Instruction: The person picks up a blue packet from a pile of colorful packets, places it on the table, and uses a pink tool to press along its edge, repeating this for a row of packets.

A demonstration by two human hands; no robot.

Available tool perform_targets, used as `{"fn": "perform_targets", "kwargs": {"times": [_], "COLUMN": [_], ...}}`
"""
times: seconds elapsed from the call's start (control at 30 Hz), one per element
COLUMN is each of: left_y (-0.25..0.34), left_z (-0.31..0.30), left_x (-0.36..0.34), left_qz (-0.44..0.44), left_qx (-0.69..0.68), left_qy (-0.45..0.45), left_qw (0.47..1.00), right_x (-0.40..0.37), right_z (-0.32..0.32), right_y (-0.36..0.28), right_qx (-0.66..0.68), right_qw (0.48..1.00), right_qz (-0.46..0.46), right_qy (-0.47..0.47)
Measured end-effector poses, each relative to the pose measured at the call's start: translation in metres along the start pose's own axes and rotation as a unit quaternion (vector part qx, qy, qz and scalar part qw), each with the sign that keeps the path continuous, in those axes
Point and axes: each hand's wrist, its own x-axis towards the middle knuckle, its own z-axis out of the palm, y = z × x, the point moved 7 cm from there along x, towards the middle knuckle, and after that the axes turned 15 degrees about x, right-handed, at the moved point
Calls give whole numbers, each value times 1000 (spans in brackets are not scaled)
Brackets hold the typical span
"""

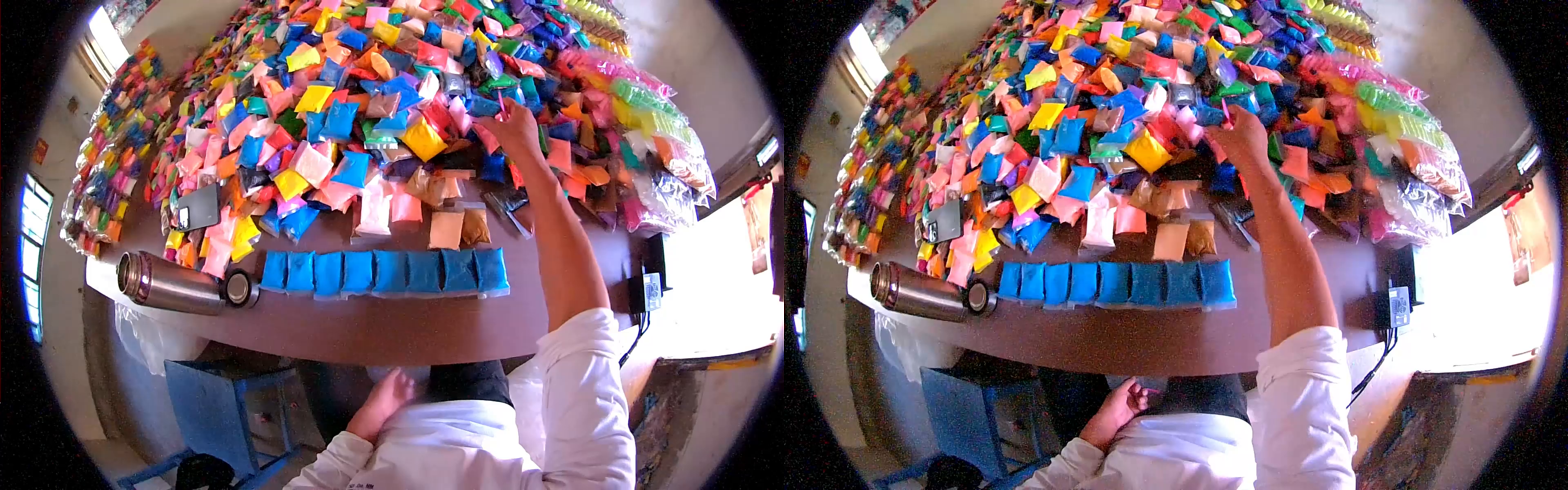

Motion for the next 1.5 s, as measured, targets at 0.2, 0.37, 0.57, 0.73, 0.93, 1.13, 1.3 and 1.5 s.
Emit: {"fn": "perform_targets", "kwargs": {"times": [0.2, 0.37, 0.57, 0.73, 0.93, 1.13, 1.3, 1.5], "left_y": [12, 22, 27, 22, 5, -10, -31, -46], "left_z": [8, 43, 95, 141, 161, 172, 177, 175], "left_x": [-10, -54, -97, -134, -167, -188, -191, -199], "left_qz": [86, 152, 178, 275, 371, 380, 357, 358], "left_qx": [42, 135, 162, 249, 501, 542, 550, 559], "left_qy": [-39, -4, -99, -158, -33, 1, -25, -47], "left_qw": [995, 979, 966, 915, 781, 749, 755, 747], "right_x": [-104, -228, -357, -424, -460, -480, -482, -488], "right_z": [-2, -1, -4, -3, -7, -15, -33, -50], "right_y": [-32, -56, -50, -37, -63, -44, -41, -61], "right_qx": [430, 591, 534, 549, 608, 625, 588, 614], "right_qw": [896, 770, 787, 756, 696, 671, 758, 732], "right_qz": [106, 220, 276, 301, 292, 331, 222, 235], "right_qy": [-39, -96, -138, -191, -246, -223, -174, -181]}}
